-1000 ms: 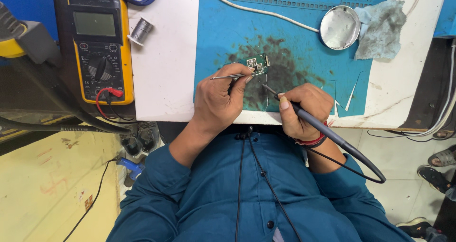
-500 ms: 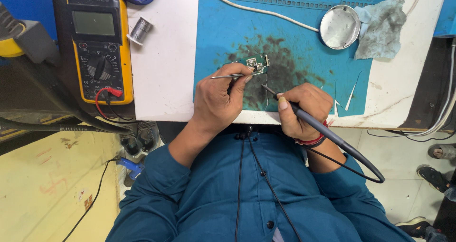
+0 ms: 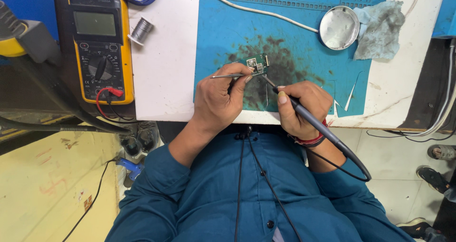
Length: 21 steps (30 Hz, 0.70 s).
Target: The person solders a green circuit board held on a blue mat, using a soldering iron in one hand and tweezers in the other to position and work on small components. They occasionally reposition the board and dip the iron, working continuously on the board throughout the clip.
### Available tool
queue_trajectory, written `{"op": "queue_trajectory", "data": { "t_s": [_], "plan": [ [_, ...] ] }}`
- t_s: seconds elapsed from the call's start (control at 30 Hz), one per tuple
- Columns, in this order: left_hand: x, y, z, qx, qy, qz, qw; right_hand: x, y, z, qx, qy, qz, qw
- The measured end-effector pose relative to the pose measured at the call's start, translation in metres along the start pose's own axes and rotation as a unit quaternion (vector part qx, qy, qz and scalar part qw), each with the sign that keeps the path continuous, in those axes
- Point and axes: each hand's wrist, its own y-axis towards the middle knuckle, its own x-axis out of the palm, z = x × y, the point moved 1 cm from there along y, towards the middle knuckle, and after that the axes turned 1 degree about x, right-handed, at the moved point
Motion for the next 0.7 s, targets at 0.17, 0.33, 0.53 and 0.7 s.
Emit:
{"op": "queue_trajectory", "data": {
  "t_s": [0.17, 0.33, 0.53, 0.7],
  "plan": [
    [-0.0003, 0.0005, -0.0005, 0.003, -0.003, -0.002, 1.0, 0.0006, 0.0023, -0.0025, 0.008, -0.006, -0.008, 1.0],
    [-0.0003, 0.0002, -0.0001, 0.004, -0.005, 0.001, 1.0, 0.0006, 0.0037, -0.0037, 0.019, -0.005, -0.015, 1.0],
    [-0.0005, 0.0006, 0.0005, 0.001, -0.001, -0.001, 1.0, 0.0014, 0.0037, -0.0037, 0.021, -0.015, -0.014, 1.0],
    [-0.0001, 0.0005, 0.0011, 0.002, -0.003, 0.001, 1.0, 0.0021, 0.0036, -0.003, 0.012, -0.012, -0.01, 1.0]
  ]
}}
